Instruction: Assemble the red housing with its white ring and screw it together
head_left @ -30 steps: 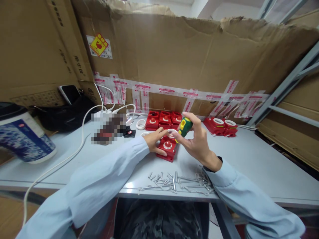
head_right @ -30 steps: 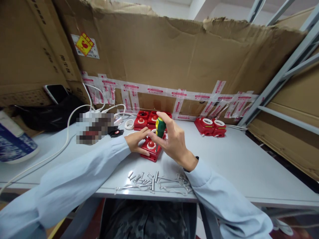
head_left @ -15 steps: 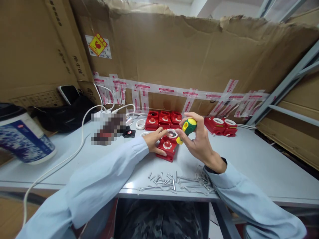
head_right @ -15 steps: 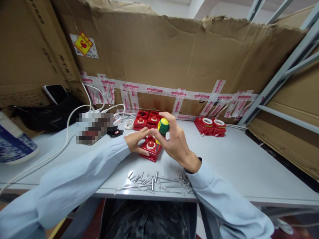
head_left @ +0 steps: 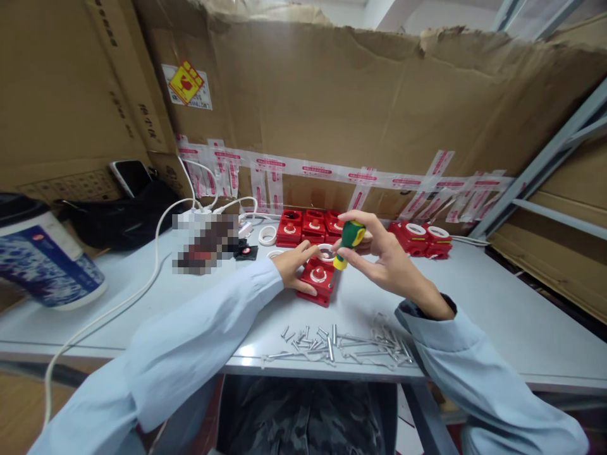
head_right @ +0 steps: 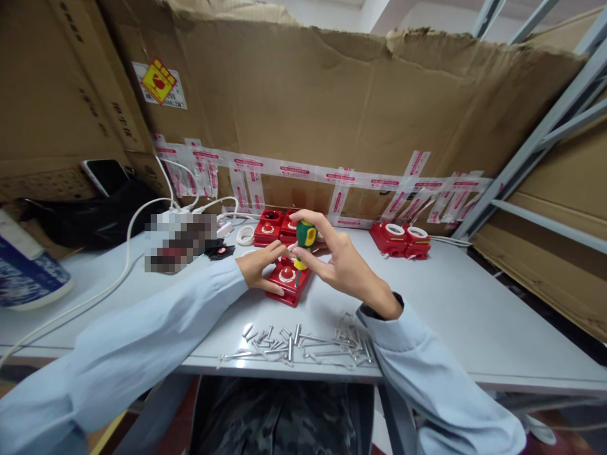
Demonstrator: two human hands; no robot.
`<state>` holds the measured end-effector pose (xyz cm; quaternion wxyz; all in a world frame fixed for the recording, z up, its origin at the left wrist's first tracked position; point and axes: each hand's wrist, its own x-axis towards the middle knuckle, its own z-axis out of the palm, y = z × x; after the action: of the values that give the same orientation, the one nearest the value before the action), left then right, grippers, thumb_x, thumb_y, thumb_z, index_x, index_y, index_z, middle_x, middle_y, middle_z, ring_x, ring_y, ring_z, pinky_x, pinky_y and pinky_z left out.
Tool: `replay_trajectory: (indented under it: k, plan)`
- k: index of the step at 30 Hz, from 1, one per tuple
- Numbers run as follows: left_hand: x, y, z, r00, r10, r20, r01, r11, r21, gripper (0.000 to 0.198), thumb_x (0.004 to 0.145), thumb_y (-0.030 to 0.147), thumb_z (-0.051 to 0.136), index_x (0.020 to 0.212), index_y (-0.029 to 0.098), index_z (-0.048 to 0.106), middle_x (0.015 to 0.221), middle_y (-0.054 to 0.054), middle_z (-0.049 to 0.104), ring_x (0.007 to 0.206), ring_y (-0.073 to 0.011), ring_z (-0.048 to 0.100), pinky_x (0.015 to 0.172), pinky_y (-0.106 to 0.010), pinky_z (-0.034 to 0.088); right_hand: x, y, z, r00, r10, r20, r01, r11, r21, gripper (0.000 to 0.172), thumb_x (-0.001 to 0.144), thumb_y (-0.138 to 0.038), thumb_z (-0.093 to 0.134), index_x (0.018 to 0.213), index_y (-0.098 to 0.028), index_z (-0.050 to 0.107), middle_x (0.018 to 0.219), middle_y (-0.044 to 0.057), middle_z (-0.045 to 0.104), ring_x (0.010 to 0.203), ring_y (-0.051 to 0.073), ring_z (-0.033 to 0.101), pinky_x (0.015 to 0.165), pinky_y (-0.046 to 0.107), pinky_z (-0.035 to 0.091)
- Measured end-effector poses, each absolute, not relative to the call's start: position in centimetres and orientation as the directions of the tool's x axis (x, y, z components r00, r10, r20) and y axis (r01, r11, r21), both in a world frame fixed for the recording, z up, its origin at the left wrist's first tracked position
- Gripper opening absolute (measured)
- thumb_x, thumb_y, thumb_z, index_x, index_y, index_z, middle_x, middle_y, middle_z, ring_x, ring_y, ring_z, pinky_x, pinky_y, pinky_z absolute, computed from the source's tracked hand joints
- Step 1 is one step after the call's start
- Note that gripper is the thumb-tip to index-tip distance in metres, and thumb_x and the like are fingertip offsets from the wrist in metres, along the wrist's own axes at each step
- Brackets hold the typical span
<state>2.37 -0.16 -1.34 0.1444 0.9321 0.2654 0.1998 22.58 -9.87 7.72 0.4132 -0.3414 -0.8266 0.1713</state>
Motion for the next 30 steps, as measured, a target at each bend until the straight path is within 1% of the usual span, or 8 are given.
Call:
replay_trajectory:
  k: [3,6,12,14,18,21,27,30]
  plan:
    - [2.4,-0.2,-1.2,0.78,0.551,0.298,0.424,-0.815,0.396,0.081,0.055,0.051,0.078,0.122,0.022,0.042,0.103,-0.007,0.043,0.092,-0.0275,0.055,0.079,-0.04,0.049,22.2,-9.3,6.8,-0.248,0.665,0.705,0.605,0.675,-0.423,0.035,0.079,-0.031,0.063,0.109,-0.024,0.046,0.067,-0.006,0.048,0.049,0.008,0.048,0.049,0.023,0.048]
    - [2.4,-0.3,-1.0,0.788,0.539,0.299,0.401,-0.816,0.416,0.079,0.057,0.05,0.077,0.122,0.022,0.041,0.105,-0.008,0.043,0.094,-0.0277,0.054,0.08,-0.039,0.049,22.1,-9.2,6.6,-0.215,0.643,0.735,0.68,0.639,-0.359,0.037,0.076,-0.028,0.065,0.108,-0.023,0.046,0.068,-0.005,0.051,0.054,0.01,0.05,0.056,0.025,0.049]
    - [2.4,-0.3,-1.0,0.786,0.549,0.282,0.417,-0.81,0.413,0.074,0.056,0.05,0.077,0.117,0.021,0.044,0.103,-0.007,0.043,0.089,-0.0266,0.056,0.078,-0.04,0.049,23.0,-9.9,8.0,-0.456,0.707,0.541,0.377,0.704,-0.602,0.041,0.083,-0.018,0.052,0.119,-0.025,0.034,0.101,0.003,0.057,0.093,0.015,0.062,0.082,0.032,0.052]
    - [2.4,-0.2,-1.2,0.78,0.554,0.289,0.423,-0.809,0.408,0.075,0.056,0.049,0.078,0.118,0.022,0.044,0.102,-0.006,0.043,0.089,-0.0265,0.056,0.078,-0.04,0.049,23.0,-9.8,7.9,-0.444,0.718,0.537,0.391,0.694,-0.604,0.041,0.083,-0.021,0.054,0.119,-0.025,0.036,0.092,0.001,0.058,0.081,0.014,0.063,0.075,0.03,0.054]
    - [2.4,-0.2,-1.3,0.779,0.55,0.302,0.415,-0.813,0.408,0.081,0.055,0.051,0.078,0.121,0.023,0.042,0.104,-0.007,0.043,0.092,-0.0275,0.056,0.079,-0.04,0.049,22.4,-9.0,6.4,-0.222,0.656,0.721,0.622,0.665,-0.414,0.04,0.076,-0.027,0.064,0.111,-0.025,0.044,0.07,-0.005,0.051,0.052,0.009,0.051,0.05,0.025,0.049]
    - [2.4,-0.2,-1.2,0.781,0.549,0.296,0.415,-0.812,0.412,0.083,0.056,0.052,0.077,0.123,0.022,0.039,0.105,-0.008,0.043,0.092,-0.0273,0.056,0.079,-0.041,0.05,22.1,-8.6,5.5,-0.158,0.583,0.797,0.69,0.642,-0.333,0.045,0.074,-0.028,0.065,0.113,-0.025,0.042,0.07,-0.005,0.05,0.051,0.009,0.049,0.049,0.026,0.046]
    - [2.5,-0.3,-1.1,0.78,0.55,0.298,0.41,-0.81,0.419,0.081,0.054,0.048,0.079,0.121,0.022,0.042,0.105,-0.007,0.044,0.095,-0.0283,0.055,0.081,-0.04,0.049,23.0,-9.2,6.6,-0.396,0.7,0.594,0.385,0.714,-0.585,0.049,0.085,-0.019,0.048,0.129,-0.028,0.027,0.105,0.005,0.057,0.086,0.016,0.063,0.076,0.036,0.055]
    - [2.6,-0.3,-1.0,0.781,0.547,0.302,0.4,-0.809,0.431,0.078,0.055,0.047,0.079,0.12,0.024,0.043,0.106,-0.007,0.044,0.095,-0.0273,0.056,0.08,-0.038,0.049,23.1,-9.3,6.8,-0.432,0.722,0.54,0.297,0.68,-0.67,0.052,0.086,-0.021,0.048,0.132,-0.03,0.024,0.107,0.006,0.056,0.085,0.015,0.065,0.079,0.037,0.056]
